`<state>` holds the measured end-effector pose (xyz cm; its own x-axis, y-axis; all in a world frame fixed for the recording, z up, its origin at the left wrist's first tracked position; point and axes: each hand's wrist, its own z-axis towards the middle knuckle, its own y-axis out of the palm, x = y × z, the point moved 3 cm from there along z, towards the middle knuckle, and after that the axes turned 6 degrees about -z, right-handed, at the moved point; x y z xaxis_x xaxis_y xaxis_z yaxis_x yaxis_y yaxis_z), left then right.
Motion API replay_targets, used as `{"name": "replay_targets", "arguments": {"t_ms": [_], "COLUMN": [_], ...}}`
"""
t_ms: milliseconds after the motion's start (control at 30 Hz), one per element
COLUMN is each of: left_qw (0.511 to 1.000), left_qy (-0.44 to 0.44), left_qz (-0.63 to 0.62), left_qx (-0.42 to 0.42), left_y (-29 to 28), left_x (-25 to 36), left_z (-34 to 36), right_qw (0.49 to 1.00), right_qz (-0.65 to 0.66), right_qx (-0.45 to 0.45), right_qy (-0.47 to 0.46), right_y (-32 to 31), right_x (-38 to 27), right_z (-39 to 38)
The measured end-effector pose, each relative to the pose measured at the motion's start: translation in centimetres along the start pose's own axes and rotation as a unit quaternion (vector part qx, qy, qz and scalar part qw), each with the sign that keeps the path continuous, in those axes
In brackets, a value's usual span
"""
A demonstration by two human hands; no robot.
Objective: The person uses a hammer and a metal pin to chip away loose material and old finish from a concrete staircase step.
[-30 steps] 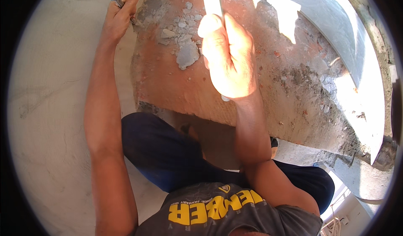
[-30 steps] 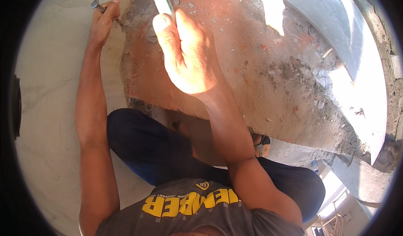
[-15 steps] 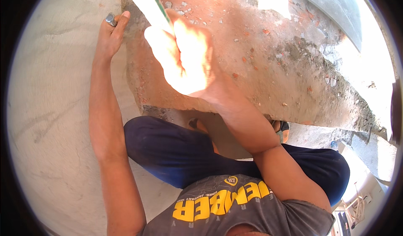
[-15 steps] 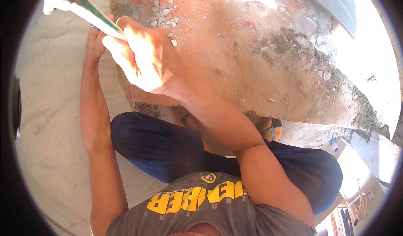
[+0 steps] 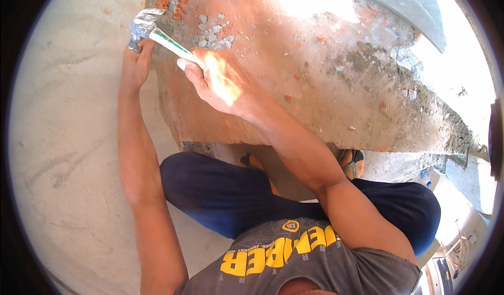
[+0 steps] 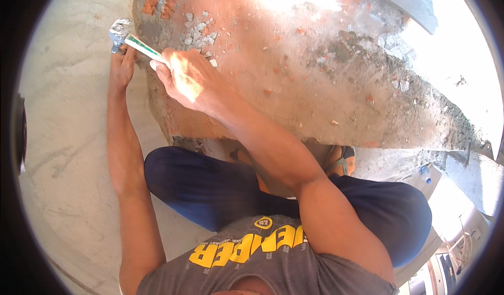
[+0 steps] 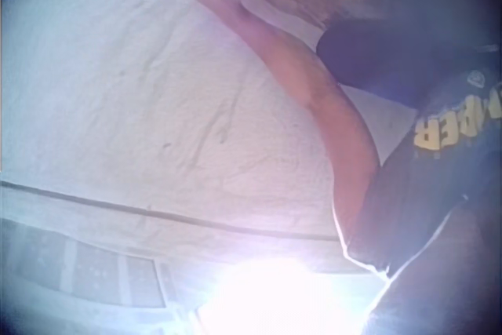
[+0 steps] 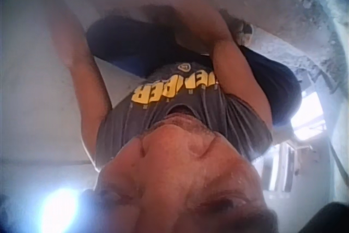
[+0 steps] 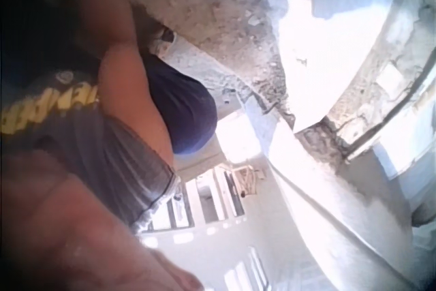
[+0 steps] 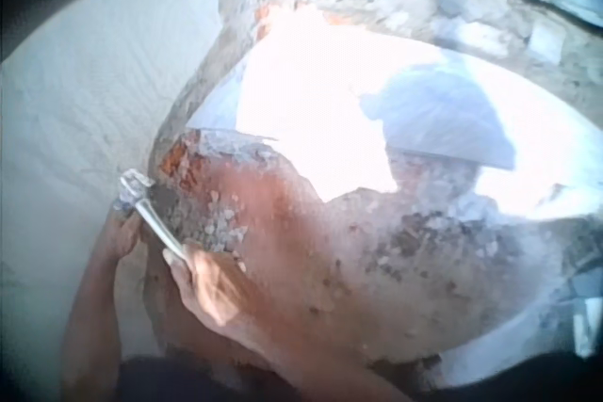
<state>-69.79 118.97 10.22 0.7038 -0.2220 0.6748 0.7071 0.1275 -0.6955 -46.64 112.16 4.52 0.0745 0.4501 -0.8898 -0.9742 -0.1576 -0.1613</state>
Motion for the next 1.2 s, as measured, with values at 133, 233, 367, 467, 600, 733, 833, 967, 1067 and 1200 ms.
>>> {"name": "replay_targets", "arguments": {"t_ms": [133, 233, 367, 467, 600, 733, 833, 967, 1067, 1200], "left_qw": [0.996, 0.997, 1.000, 0.998, 0.996, 0.992, 0.987, 0.983, 0.996, 0.998], "left_qy": [-0.051, -0.051, -0.025, -0.052, -0.063, -0.046, -0.013, -0.016, -0.002, -0.029], "left_qz": [0.039, 0.016, 0.010, 0.008, -0.045, -0.103, -0.154, -0.163, -0.076, -0.049], "left_qx": [-0.066, -0.050, -0.010, -0.019, 0.052, 0.055, 0.046, 0.080, 0.045, -0.004], "left_y": [-2.9, -2.0, -1.7, -2.3, -2.8, -3.8, -3.4, -3.5, -3.9, -2.9], "left_x": [-3.1, -2.9, -2.3, -1.9, -1.2, -0.3, 1.1, 3.0, 2.7, 0.7], "left_z": [0.3, 0.6, -0.4, -0.1, -0.7, -1.2, -1.5, -2.2, -2.9, -3.7], "right_qw": [0.975, 0.990, 0.999, 0.977, 0.980, 0.980, 0.977, 0.975, 0.980, 0.982], "right_qz": [0.137, 0.134, 0.008, 0.126, 0.108, 0.128, 0.150, 0.173, 0.159, 0.165], "right_qx": [0.146, 0.036, -0.019, 0.137, 0.156, 0.146, 0.150, 0.138, 0.123, 0.087], "right_qy": [-0.096, 0.006, 0.030, -0.100, -0.062, -0.045, -0.027, -0.005, 0.006, 0.034], "right_y": [-1.3, 0.0, -0.2, -1.1, -2.1, -2.9, -3.0, -2.6, -2.6, -2.1], "right_x": [-3.6, -1.8, -2.1, -3.2, -3.3, -1.5, -0.2, 0.5, 0.5, -0.1], "right_z": [-0.1, 0.5, 0.5, 0.3, -0.1, -0.5, -0.7, -0.5, -0.5, -0.6]}}
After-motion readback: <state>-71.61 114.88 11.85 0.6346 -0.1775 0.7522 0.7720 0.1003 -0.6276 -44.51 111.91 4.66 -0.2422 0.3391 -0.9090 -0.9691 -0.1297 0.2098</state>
